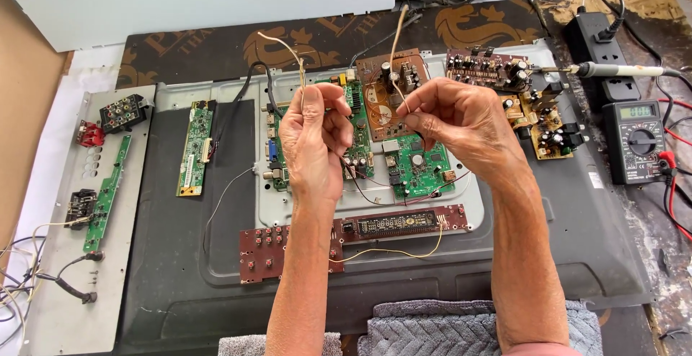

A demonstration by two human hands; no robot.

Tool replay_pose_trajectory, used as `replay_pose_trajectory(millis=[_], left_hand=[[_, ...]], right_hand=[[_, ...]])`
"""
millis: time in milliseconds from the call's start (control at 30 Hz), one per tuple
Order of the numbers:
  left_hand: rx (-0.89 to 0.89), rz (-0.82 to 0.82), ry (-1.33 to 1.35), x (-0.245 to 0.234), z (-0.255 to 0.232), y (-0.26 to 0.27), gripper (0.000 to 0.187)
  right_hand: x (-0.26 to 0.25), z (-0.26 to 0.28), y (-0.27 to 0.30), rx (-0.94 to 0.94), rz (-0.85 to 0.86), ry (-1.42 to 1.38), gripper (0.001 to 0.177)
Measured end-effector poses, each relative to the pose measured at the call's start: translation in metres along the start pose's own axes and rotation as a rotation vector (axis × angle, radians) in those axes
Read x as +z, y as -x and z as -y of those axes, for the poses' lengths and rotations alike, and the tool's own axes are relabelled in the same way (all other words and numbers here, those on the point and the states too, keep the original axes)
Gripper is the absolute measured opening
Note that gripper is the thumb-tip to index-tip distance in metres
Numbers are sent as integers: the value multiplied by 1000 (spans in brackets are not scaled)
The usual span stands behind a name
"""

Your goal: The person works on a disassembled television, handling various wires and circuit boards. They twist and connect multiple wires together by hand, manipulating them over the exposed internal components of the device.

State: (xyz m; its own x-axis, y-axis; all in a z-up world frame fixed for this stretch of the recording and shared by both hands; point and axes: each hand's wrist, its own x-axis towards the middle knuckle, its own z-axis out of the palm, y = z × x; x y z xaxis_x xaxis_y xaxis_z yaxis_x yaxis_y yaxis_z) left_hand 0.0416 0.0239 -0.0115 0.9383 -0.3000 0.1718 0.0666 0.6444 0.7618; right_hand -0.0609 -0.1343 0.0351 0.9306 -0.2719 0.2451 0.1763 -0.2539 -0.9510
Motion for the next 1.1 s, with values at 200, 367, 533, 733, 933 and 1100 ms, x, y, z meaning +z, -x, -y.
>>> replay_pose_trajectory(millis=[200, 367, 533, 733, 933, 1100], left_hand=[[27, -9, 2, -14, -10, -5, 34], [-26, 55, -43, -3, -6, -1, 38], [-30, 123, -91, 2, 0, 4, 43], [-61, 146, -41, 5, 2, 6, 50], [-134, 180, 12, 12, -2, 13, 58], [-168, 209, -26, 35, -24, 26, 65]], right_hand=[[2, -6, -1, -38, -48, -23, 8], [9, -10, -2, -51, -65, -88, 8], [16, -9, 0, -51, -56, -91, 9], [23, -8, 1, 17, -10, -117, 7], [30, -18, 1, 18, 33, -181, 9], [35, -5, 2, 34, 85, -141, 9]])
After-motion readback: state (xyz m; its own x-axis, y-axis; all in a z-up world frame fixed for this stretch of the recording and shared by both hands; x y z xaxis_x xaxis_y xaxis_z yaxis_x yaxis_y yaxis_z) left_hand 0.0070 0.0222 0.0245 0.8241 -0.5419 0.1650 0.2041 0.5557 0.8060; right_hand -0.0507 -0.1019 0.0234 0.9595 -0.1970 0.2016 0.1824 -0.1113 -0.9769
